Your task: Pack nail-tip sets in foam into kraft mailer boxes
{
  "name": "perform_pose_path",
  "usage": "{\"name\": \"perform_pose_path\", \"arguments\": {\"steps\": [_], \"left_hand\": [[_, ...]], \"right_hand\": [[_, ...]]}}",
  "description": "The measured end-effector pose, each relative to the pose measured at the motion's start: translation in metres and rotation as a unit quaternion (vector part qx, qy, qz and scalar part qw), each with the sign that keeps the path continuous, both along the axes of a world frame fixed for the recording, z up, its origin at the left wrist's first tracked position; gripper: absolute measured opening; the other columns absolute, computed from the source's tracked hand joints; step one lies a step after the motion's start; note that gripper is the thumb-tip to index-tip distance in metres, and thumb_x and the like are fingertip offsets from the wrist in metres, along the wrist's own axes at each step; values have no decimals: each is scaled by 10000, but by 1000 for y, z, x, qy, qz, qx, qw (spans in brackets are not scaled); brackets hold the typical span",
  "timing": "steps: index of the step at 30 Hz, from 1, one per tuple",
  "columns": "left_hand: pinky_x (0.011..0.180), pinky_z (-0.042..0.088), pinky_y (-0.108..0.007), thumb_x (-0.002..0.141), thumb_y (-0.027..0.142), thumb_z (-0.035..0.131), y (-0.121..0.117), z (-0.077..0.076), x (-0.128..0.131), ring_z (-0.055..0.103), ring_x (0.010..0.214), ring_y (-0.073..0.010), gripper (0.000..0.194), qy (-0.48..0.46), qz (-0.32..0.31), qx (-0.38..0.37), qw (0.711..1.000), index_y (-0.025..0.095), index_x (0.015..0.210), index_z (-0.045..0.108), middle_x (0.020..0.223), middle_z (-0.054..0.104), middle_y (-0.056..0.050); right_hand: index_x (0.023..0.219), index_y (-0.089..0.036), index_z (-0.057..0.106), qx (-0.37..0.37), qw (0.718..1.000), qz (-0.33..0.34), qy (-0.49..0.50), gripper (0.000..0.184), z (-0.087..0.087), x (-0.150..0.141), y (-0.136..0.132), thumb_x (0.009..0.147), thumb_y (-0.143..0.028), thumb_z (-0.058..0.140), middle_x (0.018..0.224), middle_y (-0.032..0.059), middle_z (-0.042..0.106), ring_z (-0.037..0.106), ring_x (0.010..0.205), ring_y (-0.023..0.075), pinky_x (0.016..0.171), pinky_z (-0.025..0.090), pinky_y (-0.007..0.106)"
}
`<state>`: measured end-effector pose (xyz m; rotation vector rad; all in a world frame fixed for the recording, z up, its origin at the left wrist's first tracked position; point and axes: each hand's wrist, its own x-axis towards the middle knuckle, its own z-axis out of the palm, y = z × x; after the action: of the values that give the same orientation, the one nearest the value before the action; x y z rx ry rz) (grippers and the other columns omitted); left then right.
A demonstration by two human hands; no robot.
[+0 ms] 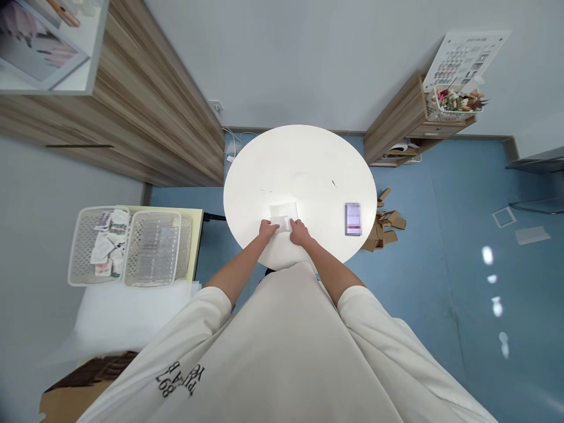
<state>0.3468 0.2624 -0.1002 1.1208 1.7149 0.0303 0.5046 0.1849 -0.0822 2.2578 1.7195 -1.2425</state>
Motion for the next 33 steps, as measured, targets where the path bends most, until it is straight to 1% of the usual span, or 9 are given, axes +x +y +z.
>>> {"name": "perform_pose_path", "arguments": {"steps": [4,7,12,17,20,23,26,29,33], "left_hand": [[647,422,-264,766,232,732,-1,5,8,596,741,-163,266,-29,-62,16,998,227,757,466,763,564,17],[669,426,-256,760,190,721,-3,10,20,588,758,-151,243,-43,-96,44,993,226,770,481,815,601,10],[704,443,-255,785,166,697,-8,13,43,609,806,-157,194,-36,-126,46,990,226,800,512,881,647,-4],[739,458,-265,854,216,626,-11,12,49,630,841,-175,84,-46,-159,52,985,222,779,590,888,691,-21],[766,477,-275,912,192,505,-13,11,45,645,843,-177,166,-76,-175,57,980,229,880,663,900,712,-25],[814,491,-288,893,127,499,-16,10,42,653,857,-178,280,-80,-195,76,975,241,1092,661,919,709,-21],[835,498,-296,829,91,583,-19,6,41,648,891,-185,358,-61,-221,98,968,250,1146,636,933,691,-15],[846,504,-288,784,69,618,-19,2,40,649,914,-175,416,-67,-218,89,970,259,1154,632,963,678,-6],[880,508,-288,802,49,581,-18,0,37,660,936,-164,447,-95,-224,79,967,241,1203,632,1027,675,-21]], "right_hand": [[1563,-166,321,0,1000,-9,16,731,0,3,1,870,-144,554,1402,191,461,512,1241,303,1004,462,376],[1548,-160,353,1,999,-24,42,715,-3,7,2,865,-128,562,1374,185,485,554,1183,280,988,471,351],[1526,-153,380,16,992,-67,107,711,-9,14,1,840,-58,541,1321,160,522,594,1118,218,981,469,294],[1362,-187,523,31,987,-81,138,573,-9,16,-1,806,-50,539,1250,129,578,609,1064,219,912,494,298],[1416,-185,430,49,982,-114,143,611,-4,16,-3,822,-67,516,1206,113,624,617,1042,220,891,498,310],[1440,-195,332,56,975,-145,160,605,2,16,-6,860,-90,470,1126,83,663,640,953,211,834,514,323],[1383,-227,386,62,973,-144,170,525,5,15,-9,876,-105,448,1089,60,665,641,917,212,797,524,336],[1325,-222,515,72,977,-147,139,461,4,14,-12,887,-97,446,1199,92,611,617,1017,208,866,515,331],[1415,-228,547,55,990,-99,85,554,1,17,-15,885,-83,482,1305,124,510,593,1057,210,900,501,317]]}}
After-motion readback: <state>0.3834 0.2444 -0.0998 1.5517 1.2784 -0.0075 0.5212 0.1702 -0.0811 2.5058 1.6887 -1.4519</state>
